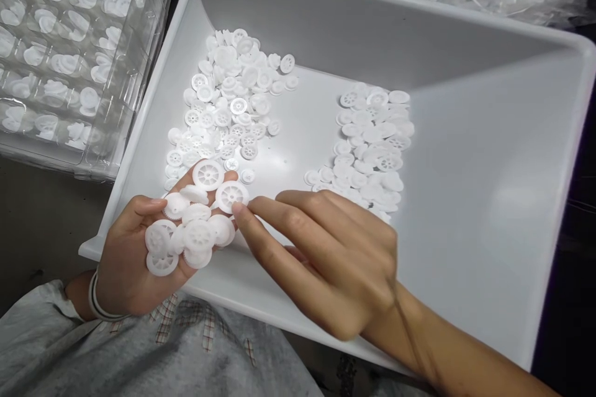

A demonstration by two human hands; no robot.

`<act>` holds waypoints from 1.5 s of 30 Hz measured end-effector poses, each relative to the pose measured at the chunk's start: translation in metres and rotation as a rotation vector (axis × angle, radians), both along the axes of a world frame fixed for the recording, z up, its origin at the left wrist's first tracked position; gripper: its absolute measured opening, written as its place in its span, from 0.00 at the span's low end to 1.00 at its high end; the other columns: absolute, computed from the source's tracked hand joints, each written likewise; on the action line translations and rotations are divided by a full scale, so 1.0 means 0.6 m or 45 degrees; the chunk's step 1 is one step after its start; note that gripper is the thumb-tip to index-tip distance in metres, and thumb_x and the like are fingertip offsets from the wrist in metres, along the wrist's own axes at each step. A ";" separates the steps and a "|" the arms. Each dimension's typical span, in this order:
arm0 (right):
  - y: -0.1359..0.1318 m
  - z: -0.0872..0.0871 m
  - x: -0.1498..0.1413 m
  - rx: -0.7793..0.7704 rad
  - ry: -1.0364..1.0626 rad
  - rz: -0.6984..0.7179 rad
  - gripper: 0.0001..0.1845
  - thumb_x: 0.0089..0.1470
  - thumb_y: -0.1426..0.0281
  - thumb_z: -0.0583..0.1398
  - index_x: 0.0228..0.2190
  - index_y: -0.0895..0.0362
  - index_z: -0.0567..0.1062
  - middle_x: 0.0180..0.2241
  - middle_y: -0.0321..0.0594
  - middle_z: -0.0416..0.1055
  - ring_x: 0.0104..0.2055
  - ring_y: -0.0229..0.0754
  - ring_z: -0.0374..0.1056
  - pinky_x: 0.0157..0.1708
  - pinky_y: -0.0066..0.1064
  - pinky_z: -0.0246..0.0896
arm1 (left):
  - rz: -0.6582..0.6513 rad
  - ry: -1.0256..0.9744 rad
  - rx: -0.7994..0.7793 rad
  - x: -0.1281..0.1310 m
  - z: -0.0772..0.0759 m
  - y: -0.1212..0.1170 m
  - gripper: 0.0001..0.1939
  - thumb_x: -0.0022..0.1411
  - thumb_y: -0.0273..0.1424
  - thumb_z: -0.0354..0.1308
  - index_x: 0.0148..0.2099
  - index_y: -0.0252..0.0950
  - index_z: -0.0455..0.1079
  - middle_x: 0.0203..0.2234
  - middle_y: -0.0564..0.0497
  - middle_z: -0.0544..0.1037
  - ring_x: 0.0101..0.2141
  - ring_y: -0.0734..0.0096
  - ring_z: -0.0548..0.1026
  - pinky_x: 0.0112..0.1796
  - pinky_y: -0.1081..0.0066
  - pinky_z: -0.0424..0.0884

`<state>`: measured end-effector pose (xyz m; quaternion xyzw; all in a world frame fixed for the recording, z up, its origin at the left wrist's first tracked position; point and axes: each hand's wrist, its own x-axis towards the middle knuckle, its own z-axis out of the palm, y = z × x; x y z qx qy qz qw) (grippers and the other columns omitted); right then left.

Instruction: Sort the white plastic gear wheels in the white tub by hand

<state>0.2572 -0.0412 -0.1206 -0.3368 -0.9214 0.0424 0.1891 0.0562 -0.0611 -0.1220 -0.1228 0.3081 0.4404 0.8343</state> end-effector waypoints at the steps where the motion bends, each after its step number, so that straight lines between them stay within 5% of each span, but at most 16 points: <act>1: 0.000 0.000 0.000 -0.003 -0.003 -0.010 0.30 0.55 0.84 0.62 0.57 0.54 0.67 0.40 0.47 0.78 0.40 0.51 0.74 0.32 0.43 0.70 | 0.001 0.000 0.000 0.000 0.000 0.000 0.32 0.62 0.33 0.52 0.68 0.38 0.62 0.53 0.46 0.80 0.57 0.55 0.77 0.64 0.55 0.64; 9: 0.012 -0.007 -0.009 0.136 0.111 0.072 0.23 0.48 0.88 0.66 0.47 0.65 0.74 0.35 0.50 0.76 0.35 0.48 0.72 0.28 0.39 0.68 | -0.010 -0.036 0.030 -0.003 -0.007 -0.003 0.34 0.60 0.34 0.56 0.69 0.40 0.61 0.55 0.48 0.79 0.62 0.55 0.72 0.67 0.53 0.58; 16: 0.024 -0.017 -0.008 0.377 0.179 0.132 0.18 0.46 0.83 0.71 0.39 0.64 0.77 0.35 0.50 0.77 0.32 0.46 0.70 0.26 0.37 0.68 | -0.034 -0.044 0.047 0.000 -0.007 -0.004 0.35 0.59 0.34 0.57 0.69 0.40 0.61 0.56 0.48 0.78 0.63 0.53 0.70 0.68 0.51 0.55; 31: 0.013 -0.015 -0.024 0.074 0.245 -0.063 0.21 0.49 0.82 0.70 0.45 0.63 0.76 0.36 0.44 0.75 0.33 0.39 0.68 0.29 0.33 0.65 | -0.112 -0.066 0.037 -0.003 -0.013 -0.006 0.33 0.58 0.37 0.58 0.66 0.44 0.66 0.56 0.51 0.79 0.61 0.57 0.72 0.65 0.57 0.62; 38: 0.015 -0.010 -0.030 0.020 0.239 -0.113 0.21 0.51 0.82 0.69 0.47 0.63 0.75 0.35 0.42 0.74 0.32 0.36 0.66 0.30 0.32 0.64 | -0.135 -0.038 0.068 -0.005 -0.017 -0.006 0.33 0.58 0.37 0.57 0.66 0.43 0.66 0.48 0.50 0.82 0.58 0.56 0.75 0.66 0.52 0.59; 42: 0.017 -0.005 -0.036 -0.034 0.290 -0.121 0.27 0.54 0.83 0.67 0.54 0.61 0.69 0.36 0.40 0.75 0.35 0.37 0.70 0.34 0.32 0.67 | -0.102 -0.033 0.062 -0.003 -0.015 -0.003 0.34 0.59 0.36 0.55 0.68 0.41 0.63 0.54 0.48 0.80 0.62 0.55 0.71 0.68 0.51 0.55; 45: 0.017 -0.002 -0.037 -0.087 0.286 -0.164 0.19 0.57 0.79 0.66 0.48 0.58 0.71 0.32 0.36 0.75 0.32 0.36 0.70 0.33 0.31 0.66 | -0.099 -0.034 0.061 -0.002 -0.012 -0.004 0.34 0.60 0.35 0.56 0.69 0.41 0.61 0.55 0.48 0.79 0.63 0.56 0.70 0.69 0.51 0.52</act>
